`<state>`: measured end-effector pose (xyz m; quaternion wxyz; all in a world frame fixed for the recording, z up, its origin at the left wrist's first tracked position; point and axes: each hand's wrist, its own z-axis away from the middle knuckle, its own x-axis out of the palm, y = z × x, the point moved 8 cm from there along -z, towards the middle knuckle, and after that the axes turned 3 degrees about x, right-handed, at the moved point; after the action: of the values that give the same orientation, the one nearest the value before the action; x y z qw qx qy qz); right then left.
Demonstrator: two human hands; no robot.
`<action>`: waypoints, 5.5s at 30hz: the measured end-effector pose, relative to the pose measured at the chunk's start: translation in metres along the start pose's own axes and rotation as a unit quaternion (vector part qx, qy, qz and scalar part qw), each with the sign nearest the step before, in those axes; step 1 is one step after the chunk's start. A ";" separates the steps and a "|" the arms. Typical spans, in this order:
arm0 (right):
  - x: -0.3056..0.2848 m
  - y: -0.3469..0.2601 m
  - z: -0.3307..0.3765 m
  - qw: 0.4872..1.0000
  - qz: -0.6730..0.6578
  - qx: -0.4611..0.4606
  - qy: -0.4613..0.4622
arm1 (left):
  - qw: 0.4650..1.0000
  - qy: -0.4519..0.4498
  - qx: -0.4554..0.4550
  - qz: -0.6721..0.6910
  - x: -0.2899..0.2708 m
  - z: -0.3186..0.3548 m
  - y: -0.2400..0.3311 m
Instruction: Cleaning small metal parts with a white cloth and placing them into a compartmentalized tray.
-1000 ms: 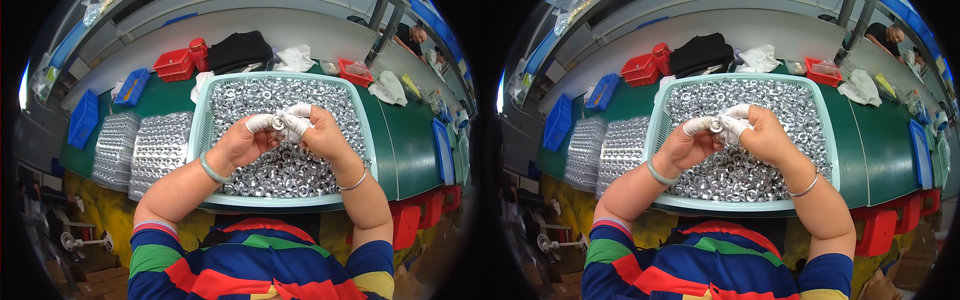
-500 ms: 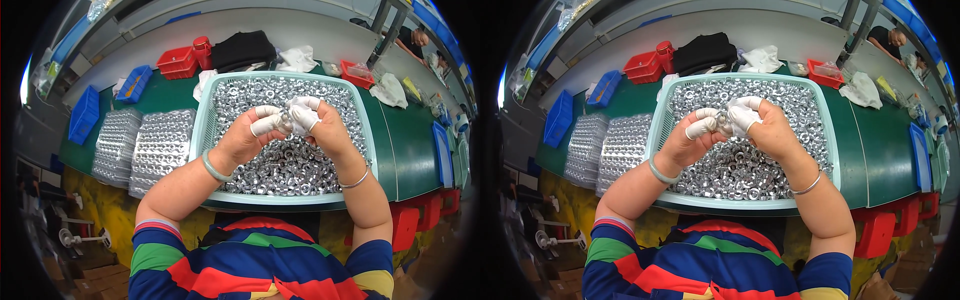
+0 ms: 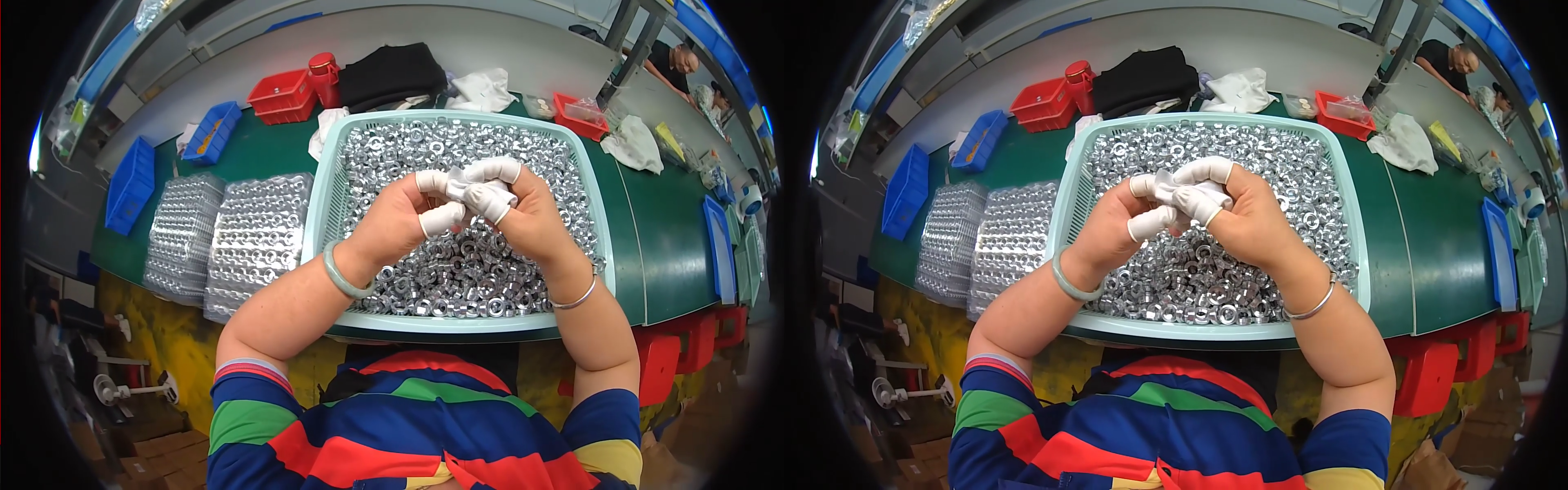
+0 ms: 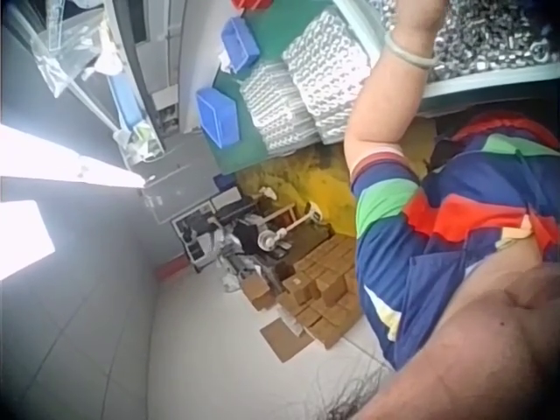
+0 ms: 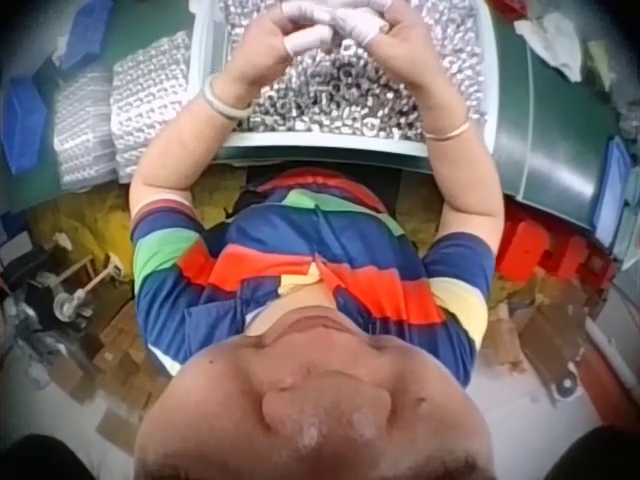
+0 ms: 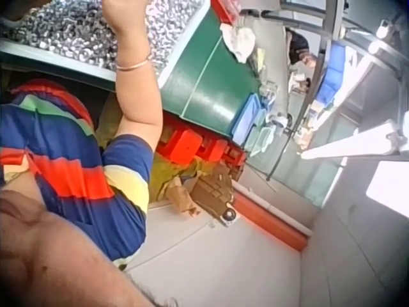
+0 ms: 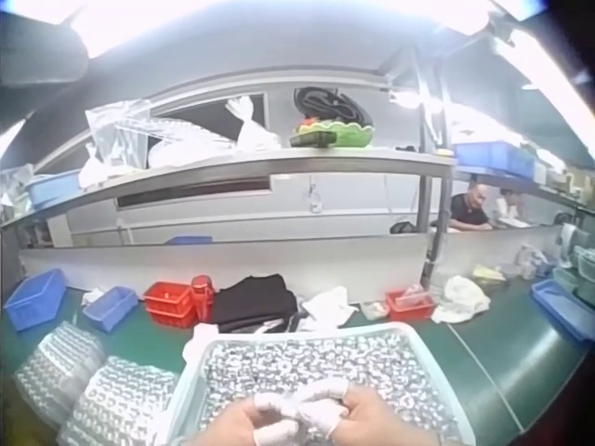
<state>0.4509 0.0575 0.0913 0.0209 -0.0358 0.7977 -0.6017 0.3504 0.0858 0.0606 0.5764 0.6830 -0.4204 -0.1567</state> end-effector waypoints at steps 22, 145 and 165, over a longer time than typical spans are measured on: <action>0.001 0.006 0.013 0.993 0.117 -0.019 -0.019 | 0.942 -0.026 -0.129 0.309 0.019 0.005 -0.022; -0.016 -0.002 0.016 0.994 0.077 0.043 0.069 | 0.977 -0.047 -0.005 0.209 -0.008 0.027 0.016; -0.016 0.004 0.012 0.995 0.061 0.049 0.059 | 0.924 0.003 -0.069 0.376 -0.025 0.022 -0.013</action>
<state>0.4676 0.0485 0.0843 0.0122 0.0498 0.7679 -0.6386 0.3254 0.0906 0.0351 0.6399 0.4336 -0.6328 0.0456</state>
